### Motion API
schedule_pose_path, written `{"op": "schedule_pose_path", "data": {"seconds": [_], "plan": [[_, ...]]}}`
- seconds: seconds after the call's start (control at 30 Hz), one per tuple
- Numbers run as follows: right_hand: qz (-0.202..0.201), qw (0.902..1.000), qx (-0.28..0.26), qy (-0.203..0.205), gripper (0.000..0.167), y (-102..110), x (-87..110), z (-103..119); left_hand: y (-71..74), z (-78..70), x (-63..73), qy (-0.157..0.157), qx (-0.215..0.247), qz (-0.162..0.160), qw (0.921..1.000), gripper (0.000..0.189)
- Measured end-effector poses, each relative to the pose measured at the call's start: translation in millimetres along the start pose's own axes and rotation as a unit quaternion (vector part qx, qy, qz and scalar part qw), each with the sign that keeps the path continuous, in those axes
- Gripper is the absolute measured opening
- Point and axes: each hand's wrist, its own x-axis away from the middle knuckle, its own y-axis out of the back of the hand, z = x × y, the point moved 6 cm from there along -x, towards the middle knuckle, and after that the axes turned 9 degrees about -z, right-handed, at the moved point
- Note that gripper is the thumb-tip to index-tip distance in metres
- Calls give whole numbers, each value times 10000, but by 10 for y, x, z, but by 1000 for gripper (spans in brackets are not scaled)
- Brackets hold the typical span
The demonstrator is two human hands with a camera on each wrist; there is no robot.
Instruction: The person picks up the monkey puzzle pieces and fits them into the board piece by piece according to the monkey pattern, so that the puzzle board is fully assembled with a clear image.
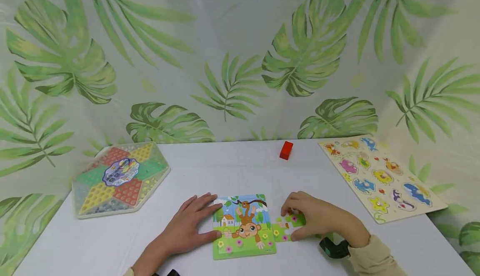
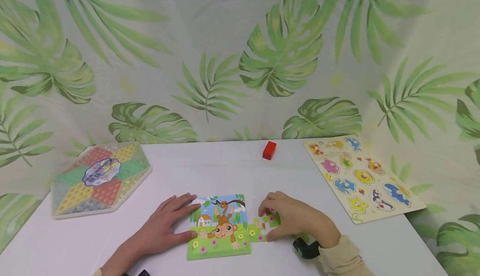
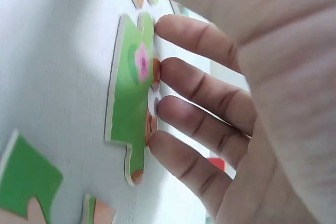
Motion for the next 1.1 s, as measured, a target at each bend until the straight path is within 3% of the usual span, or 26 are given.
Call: {"op": "schedule_pose_path", "data": {"seconds": [0.13,0.33,0.57,0.87,1.1], "plan": [[54,10000,17,21,50,-44,-17,73,15,-11,-9,-96,-57,-80,9999,69],[204,9994,-240,134,40,-85,-39,159,-6,7,4,109,16,96,9999,70],[247,9992,-307,63,36,-79,-31,186,-6,2,19,144,95,141,9998,70],[55,9988,-354,342,30,-30,-38,215,21,-19,-20,-128,-20,-78,9999,69],[-218,9970,-398,630,37,-29,-94,380,2,-14,-9,-2,39,49,10000,70]]}}
